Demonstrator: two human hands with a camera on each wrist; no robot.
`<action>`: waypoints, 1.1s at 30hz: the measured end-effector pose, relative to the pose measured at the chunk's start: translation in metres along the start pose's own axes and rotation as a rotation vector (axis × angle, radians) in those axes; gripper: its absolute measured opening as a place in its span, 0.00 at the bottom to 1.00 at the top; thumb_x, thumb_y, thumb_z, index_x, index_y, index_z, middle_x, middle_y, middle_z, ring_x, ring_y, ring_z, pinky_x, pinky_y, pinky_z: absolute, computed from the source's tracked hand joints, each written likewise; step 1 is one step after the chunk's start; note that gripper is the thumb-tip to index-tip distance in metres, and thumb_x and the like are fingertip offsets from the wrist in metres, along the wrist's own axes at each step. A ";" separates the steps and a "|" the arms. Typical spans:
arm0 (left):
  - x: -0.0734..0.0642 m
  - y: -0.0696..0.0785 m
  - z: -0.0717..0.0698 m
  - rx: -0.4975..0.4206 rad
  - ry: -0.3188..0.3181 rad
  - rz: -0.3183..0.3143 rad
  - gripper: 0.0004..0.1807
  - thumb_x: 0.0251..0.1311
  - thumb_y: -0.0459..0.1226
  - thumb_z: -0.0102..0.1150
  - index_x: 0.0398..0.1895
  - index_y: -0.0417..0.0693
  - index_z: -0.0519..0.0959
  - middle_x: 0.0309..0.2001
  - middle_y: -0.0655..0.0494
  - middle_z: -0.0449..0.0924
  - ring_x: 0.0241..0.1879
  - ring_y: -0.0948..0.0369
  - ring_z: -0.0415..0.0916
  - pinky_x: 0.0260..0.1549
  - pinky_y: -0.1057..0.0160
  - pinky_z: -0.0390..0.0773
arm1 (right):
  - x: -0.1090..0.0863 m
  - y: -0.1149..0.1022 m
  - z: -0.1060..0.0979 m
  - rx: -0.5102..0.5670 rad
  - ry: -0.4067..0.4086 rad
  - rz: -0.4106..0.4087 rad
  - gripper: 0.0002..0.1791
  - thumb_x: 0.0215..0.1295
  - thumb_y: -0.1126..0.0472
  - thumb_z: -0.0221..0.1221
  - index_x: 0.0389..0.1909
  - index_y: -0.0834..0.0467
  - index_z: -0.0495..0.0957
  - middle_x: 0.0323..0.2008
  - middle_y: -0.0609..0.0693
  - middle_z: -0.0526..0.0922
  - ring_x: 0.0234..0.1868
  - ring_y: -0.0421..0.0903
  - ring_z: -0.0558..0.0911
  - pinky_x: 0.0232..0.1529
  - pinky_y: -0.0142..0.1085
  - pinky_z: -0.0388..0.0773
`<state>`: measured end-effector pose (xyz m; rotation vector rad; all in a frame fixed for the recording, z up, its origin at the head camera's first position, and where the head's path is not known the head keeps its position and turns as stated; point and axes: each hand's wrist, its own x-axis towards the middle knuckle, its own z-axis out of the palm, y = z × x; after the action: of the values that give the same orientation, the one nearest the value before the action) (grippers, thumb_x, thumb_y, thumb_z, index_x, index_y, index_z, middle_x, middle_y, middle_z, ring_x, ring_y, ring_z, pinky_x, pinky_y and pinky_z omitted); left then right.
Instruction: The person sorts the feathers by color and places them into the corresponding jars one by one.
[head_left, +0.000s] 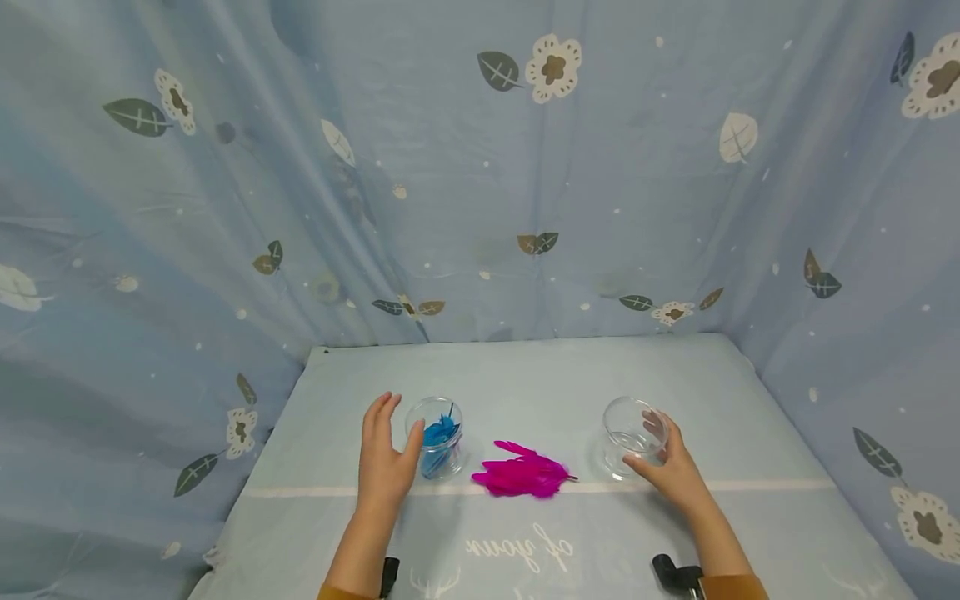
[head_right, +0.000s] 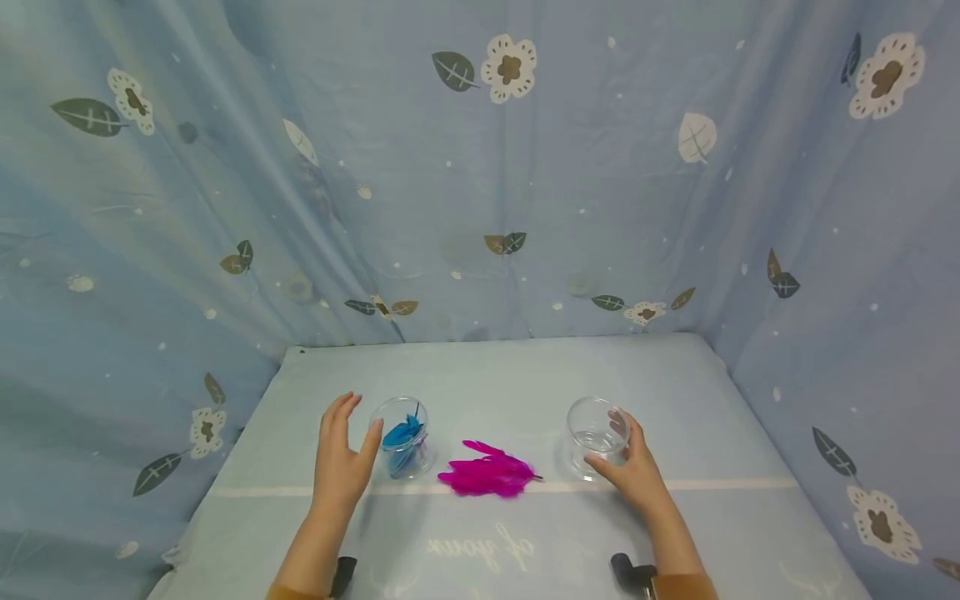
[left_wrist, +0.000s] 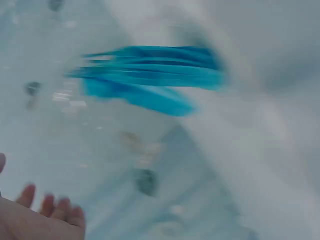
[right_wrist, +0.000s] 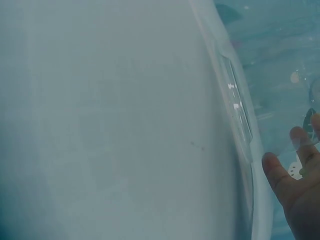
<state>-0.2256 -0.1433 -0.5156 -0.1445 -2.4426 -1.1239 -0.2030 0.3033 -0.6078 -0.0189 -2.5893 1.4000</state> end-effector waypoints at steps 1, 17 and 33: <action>0.001 0.010 -0.001 -0.009 0.019 0.075 0.28 0.66 0.46 0.61 0.67 0.49 0.70 0.69 0.50 0.66 0.69 0.50 0.65 0.64 0.42 0.70 | 0.000 0.000 0.000 0.001 -0.001 0.000 0.58 0.54 0.49 0.72 0.76 0.59 0.44 0.74 0.62 0.60 0.73 0.66 0.59 0.66 0.67 0.59; -0.011 0.063 0.115 0.431 -0.733 0.354 0.15 0.61 0.50 0.65 0.47 0.55 0.83 0.42 0.60 0.82 0.44 0.61 0.78 0.48 0.61 0.81 | 0.000 -0.006 0.001 -0.006 -0.002 0.004 0.56 0.55 0.51 0.72 0.76 0.59 0.45 0.73 0.63 0.61 0.73 0.66 0.59 0.67 0.66 0.59; -0.027 0.060 0.168 0.723 -0.704 0.591 0.05 0.64 0.43 0.60 0.39 0.57 0.83 0.35 0.62 0.79 0.35 0.62 0.73 0.41 0.67 0.77 | -0.001 -0.001 0.002 -0.006 0.007 0.011 0.58 0.55 0.51 0.72 0.76 0.58 0.44 0.73 0.63 0.61 0.72 0.66 0.60 0.66 0.65 0.60</action>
<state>-0.2441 0.0236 -0.5811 -1.0816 -2.8970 0.1303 -0.2026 0.3015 -0.6083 -0.0388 -2.5913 1.3927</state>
